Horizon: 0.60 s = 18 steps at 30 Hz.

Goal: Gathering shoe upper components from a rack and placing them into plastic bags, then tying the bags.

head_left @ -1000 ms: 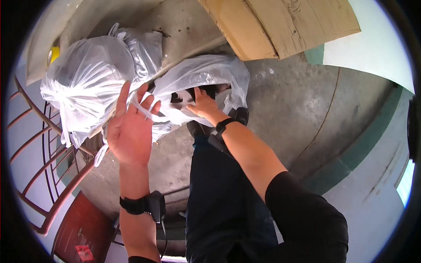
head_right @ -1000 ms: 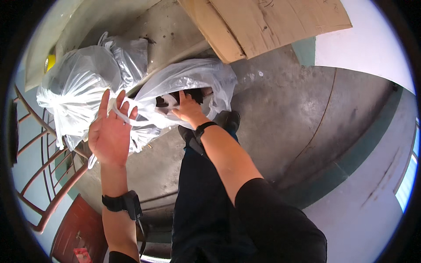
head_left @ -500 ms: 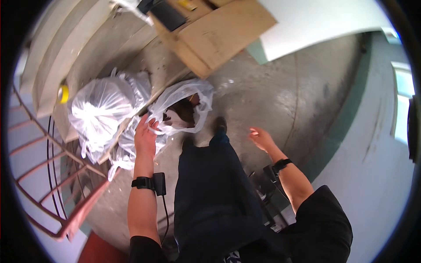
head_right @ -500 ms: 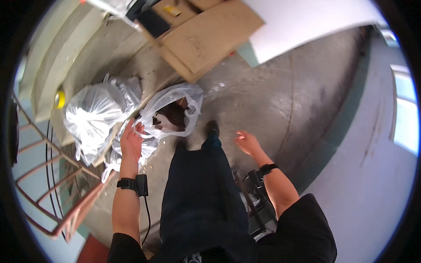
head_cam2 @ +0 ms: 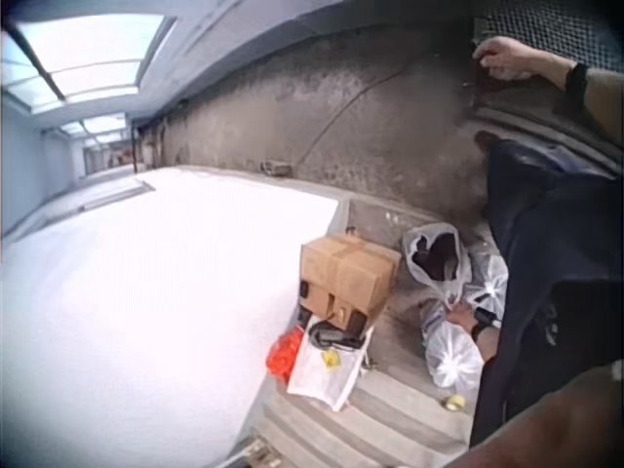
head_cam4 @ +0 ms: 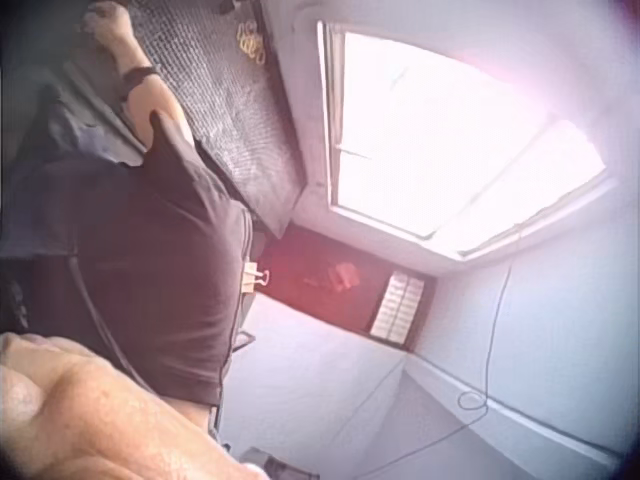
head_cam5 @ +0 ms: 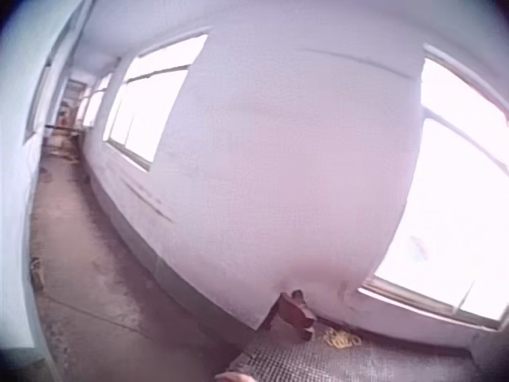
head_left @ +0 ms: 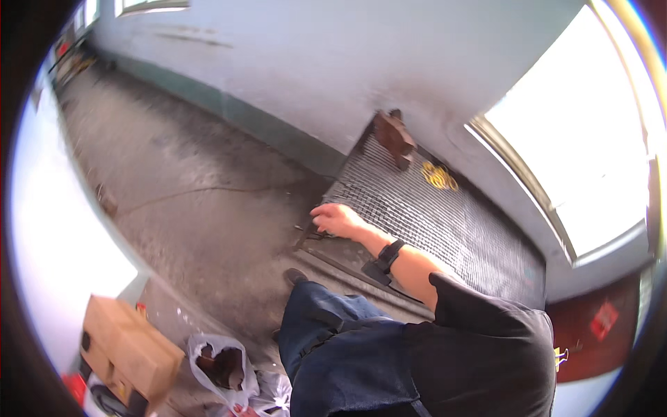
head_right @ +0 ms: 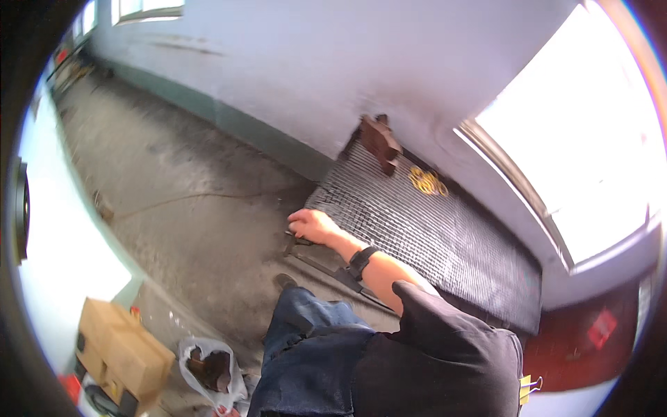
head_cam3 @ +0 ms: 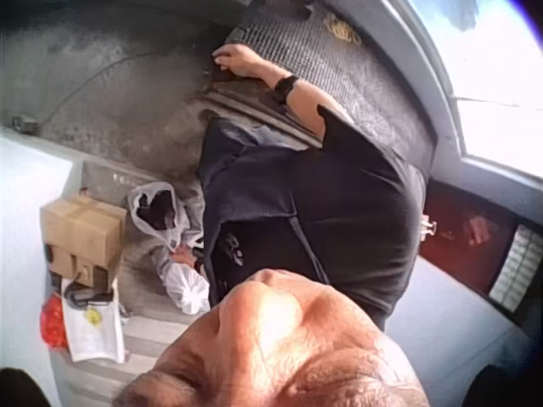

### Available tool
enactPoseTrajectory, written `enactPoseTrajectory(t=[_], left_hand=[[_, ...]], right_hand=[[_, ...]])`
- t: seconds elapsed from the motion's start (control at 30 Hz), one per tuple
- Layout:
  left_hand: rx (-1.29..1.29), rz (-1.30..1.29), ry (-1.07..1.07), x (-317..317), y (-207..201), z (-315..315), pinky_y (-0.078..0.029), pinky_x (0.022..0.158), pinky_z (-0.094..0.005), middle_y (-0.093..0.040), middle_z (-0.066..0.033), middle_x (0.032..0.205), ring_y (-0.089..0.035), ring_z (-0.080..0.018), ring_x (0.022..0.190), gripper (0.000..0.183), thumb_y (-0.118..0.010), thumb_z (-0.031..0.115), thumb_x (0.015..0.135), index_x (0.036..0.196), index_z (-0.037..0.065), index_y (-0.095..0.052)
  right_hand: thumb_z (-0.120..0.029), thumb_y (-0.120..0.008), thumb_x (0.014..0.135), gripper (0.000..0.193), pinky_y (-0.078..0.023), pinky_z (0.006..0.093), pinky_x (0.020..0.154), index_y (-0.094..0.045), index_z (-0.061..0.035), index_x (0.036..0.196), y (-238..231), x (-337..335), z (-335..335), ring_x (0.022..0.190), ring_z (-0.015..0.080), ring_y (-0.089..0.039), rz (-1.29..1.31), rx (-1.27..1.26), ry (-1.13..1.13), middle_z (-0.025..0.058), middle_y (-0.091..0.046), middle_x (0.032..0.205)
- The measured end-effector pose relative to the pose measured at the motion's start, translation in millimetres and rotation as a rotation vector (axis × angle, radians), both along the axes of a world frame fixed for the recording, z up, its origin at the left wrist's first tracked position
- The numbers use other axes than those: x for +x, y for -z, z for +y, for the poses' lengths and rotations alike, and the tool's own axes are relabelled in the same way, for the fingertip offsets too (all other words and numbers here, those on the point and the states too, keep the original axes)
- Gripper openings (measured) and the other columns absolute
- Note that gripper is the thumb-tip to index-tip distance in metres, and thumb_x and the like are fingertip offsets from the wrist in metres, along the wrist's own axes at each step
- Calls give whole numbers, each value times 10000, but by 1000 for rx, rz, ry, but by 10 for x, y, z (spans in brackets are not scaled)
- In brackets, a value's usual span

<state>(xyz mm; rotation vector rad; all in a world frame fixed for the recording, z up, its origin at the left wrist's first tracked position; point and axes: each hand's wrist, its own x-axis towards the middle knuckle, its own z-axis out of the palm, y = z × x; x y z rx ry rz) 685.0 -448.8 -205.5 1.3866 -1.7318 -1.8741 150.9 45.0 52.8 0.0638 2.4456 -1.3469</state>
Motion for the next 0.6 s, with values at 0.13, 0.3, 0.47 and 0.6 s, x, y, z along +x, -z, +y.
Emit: enactPoseTrajectory(t=[0.13, 0.3, 0.47, 0.6], left_hand=[[-18, -95, 47, -124, -181, -329, -551, 658, -442, -688, -123, 1016, -647, -296, 815, 442, -640, 357, 897, 1124, -23, -621], [162, -117, -283, -90, -610, -286, -550, 638, -445, -690, -127, 1027, -658, -296, 831, 408, -655, 321, 895, 1120, -17, -622], [127, -154, -410, -446, -633, 82, -559, 620, -430, -687, -151, 1051, -665, -304, 843, 405, -622, 323, 906, 1132, -14, -619], [-117, -217, -367, -425, -777, 201, -578, 599, -396, -679, -196, 1090, -673, -320, 851, 434, -546, 353, 931, 1159, -11, -613]], right_hand=[[-238, -681, 862, 510, -541, 307, 693, -583, -38, 1321, 105, 83, 1562, 779, 143, -666, 243, -97, 550, 82, -710, 967], [-313, -760, 831, 760, -537, 320, 773, -425, -62, 1465, -277, -210, 2865, 909, 174, -650, 295, -7, 919, 134, -641, 1207], [-429, -813, 753, 1002, -472, 374, 1001, -315, -30, 1525, -371, -1148, 3743, 1237, 272, -564, 235, 289, 829, 192, -563, 1371], [-503, -815, 697, 1039, -481, 390, 1010, -363, -7, 1490, -273, -2034, 3663, 1262, 317, -563, 32, 655, 547, 226, -568, 1365]])
